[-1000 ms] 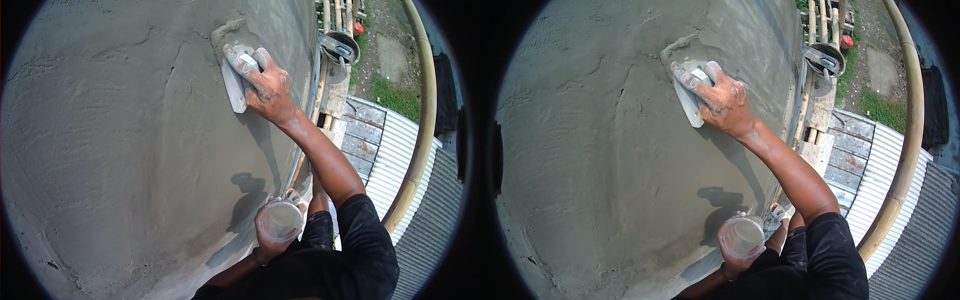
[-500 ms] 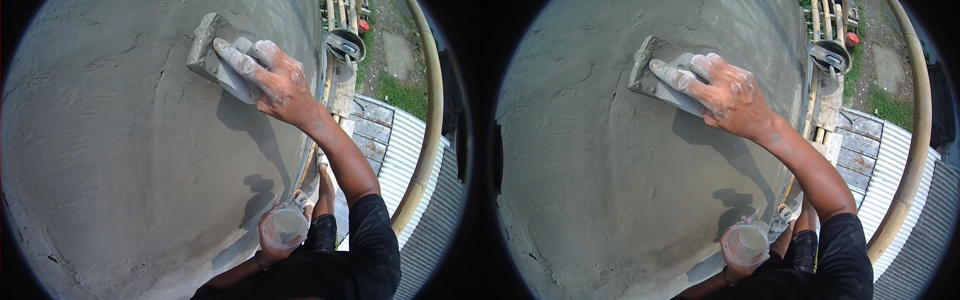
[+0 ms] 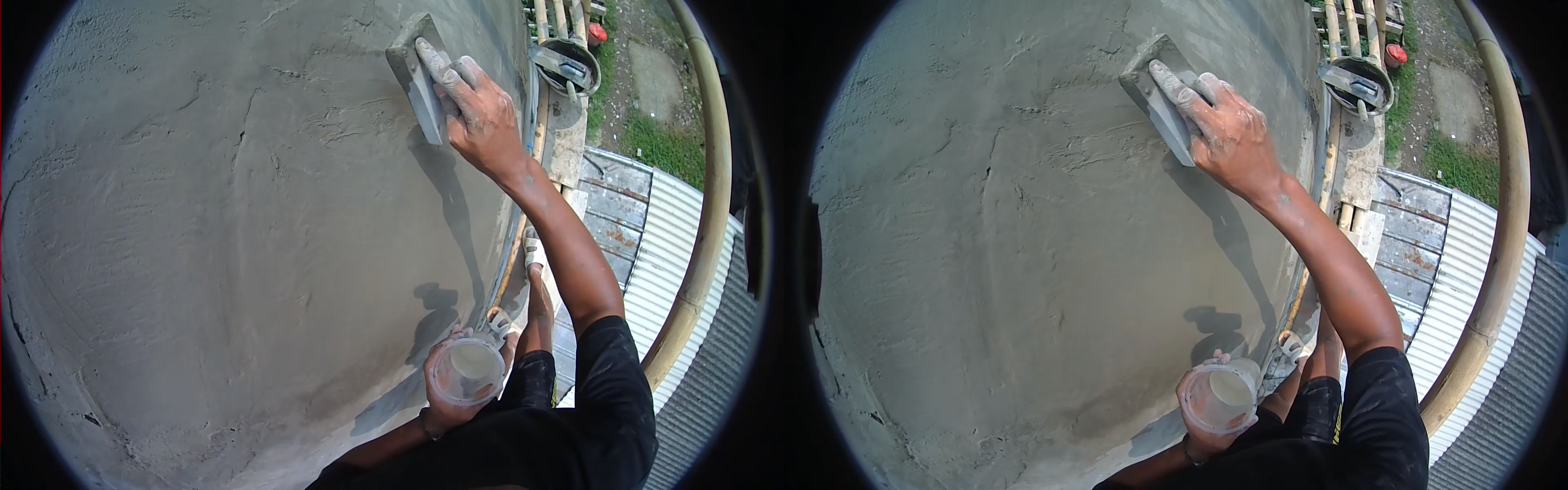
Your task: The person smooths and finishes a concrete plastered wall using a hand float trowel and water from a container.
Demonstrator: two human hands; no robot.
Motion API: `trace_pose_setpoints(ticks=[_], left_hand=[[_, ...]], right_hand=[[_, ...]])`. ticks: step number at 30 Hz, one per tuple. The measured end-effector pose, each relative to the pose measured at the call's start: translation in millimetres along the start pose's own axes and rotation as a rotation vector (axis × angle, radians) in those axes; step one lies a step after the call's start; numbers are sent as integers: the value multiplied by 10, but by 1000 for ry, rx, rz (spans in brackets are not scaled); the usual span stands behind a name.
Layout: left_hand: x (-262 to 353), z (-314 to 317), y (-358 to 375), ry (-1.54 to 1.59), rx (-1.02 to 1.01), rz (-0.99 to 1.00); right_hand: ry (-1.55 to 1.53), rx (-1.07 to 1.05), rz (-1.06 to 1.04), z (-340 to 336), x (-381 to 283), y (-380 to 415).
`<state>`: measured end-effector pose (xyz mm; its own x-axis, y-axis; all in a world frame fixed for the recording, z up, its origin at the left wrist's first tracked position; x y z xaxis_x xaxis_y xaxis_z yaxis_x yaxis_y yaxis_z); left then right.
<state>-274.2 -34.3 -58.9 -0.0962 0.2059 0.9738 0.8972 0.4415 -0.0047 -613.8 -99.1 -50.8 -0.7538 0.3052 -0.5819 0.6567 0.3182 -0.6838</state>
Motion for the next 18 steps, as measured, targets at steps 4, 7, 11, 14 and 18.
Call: trace_pose_setpoints(ticks=[4,7,11,14,18], left_hand=[[48,-43,-38,-45,-15,-15],[17,-65,-27,-25,-13,13],[19,-71,14,9,15,11],[-25,-42,0,17,15,-5],[5,-30,-51,-3,13,8]], right_hand=[[2,-85,-337,31,-691,4],[142,-220,-163,477,6,570],[396,-618,-1,757,1107,1396],[280,-224,109,403,916,902],[13,-31,-271,-207,-415,-178]])
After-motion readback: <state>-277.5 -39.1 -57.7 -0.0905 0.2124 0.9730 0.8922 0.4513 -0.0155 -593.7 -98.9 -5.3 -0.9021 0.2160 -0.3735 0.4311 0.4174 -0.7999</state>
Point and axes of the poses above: each hand's wrist, its own y-axis away from the middle knuckle, its own z-axis out of the palm, x = y × z, the point moved 6 cm from there along -y, towards the middle knuckle, and after that the axes turned 12 degrees about y, right-handed, at the moved point
